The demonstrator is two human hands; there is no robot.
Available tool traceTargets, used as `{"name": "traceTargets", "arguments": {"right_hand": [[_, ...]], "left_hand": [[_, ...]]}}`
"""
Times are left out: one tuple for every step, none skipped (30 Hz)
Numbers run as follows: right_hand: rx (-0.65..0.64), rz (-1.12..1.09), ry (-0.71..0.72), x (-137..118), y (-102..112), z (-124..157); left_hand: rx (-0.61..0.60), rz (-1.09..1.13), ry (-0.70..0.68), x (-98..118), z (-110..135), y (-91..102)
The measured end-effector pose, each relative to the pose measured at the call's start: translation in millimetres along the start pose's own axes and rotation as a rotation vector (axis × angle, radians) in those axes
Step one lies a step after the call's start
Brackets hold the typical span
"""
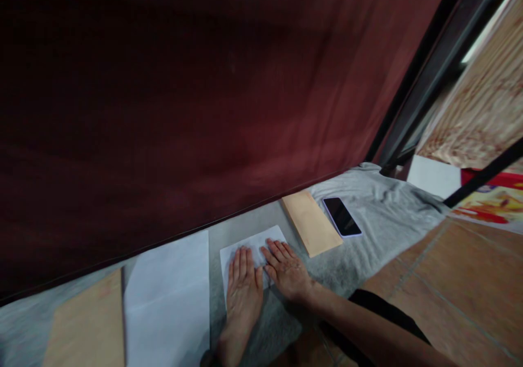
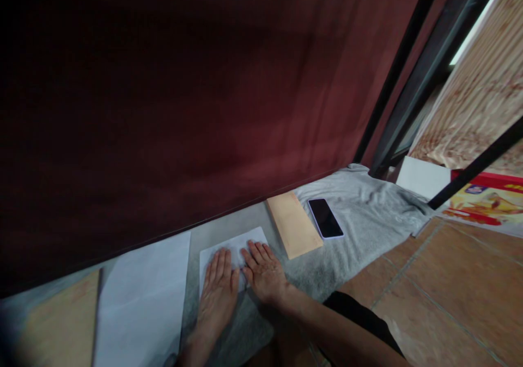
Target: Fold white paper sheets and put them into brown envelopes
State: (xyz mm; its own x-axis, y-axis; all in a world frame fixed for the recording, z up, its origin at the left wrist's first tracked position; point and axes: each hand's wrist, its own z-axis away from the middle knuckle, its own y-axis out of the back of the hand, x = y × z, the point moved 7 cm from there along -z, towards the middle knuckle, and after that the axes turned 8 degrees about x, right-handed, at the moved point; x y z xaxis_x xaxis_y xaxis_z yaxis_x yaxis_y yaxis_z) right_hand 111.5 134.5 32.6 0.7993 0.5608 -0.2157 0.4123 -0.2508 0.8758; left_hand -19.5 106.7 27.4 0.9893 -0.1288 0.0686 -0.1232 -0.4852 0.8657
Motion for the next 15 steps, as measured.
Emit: {"name": "traceTargets", "arguments": {"right_hand": [[-0.007,0.0,-0.001,0,0,0],[-0.013,0.0,-0.001,0,0,0],[-0.018,0.001,-0.001,0,-1,0],[-0.02,0.003,-0.001,1,-1,0],[-0.02,0.005,-0.002,2,-1,0],[-0.02,0.007,-0.002,3,-1,1],[-0.019,0.009,-0.003,4,-1,1],[-0.02,0.013,-0.004,5,-1,1],[-0.021,0.017,-0.008,7,-1,1],[-0.022,0.021,-0.012,8,-1,1],[-0.025,0.026,-0.016,10,-1,0],[-0.028,0.031,-0.022,12,-1,0],[-0.03,0.035,-0.03,14,0,0],[-0.034,0.039,-0.037,16,0,0],[-0.036,0.04,-0.044,18,1,0]], "left_hand": [[-0.016,0.018,-0.041,6,2,-1.6],[-0.029,0.027,-0.074,12,4,-2.4],[-0.039,0.027,-0.097,15,5,-2.3],[-0.046,0.023,-0.113,17,7,-1.4],[-0.049,0.015,-0.118,18,7,0.1],[-0.051,0.007,-0.115,17,8,1.9],[-0.053,-0.001,-0.105,15,8,3.6],[-0.054,-0.012,-0.089,11,8,5.2],[-0.057,-0.025,-0.067,7,7,6.5],[-0.061,-0.037,-0.045,3,7,7.3],[-0.067,-0.046,-0.023,-1,7,7.7],[-0.075,-0.053,-0.005,-6,7,7.9],[-0.083,-0.057,0.01,-10,8,7.9],[-0.091,-0.059,0.023,-13,8,7.8],[-0.099,-0.061,0.032,-16,9,7.7]]}}
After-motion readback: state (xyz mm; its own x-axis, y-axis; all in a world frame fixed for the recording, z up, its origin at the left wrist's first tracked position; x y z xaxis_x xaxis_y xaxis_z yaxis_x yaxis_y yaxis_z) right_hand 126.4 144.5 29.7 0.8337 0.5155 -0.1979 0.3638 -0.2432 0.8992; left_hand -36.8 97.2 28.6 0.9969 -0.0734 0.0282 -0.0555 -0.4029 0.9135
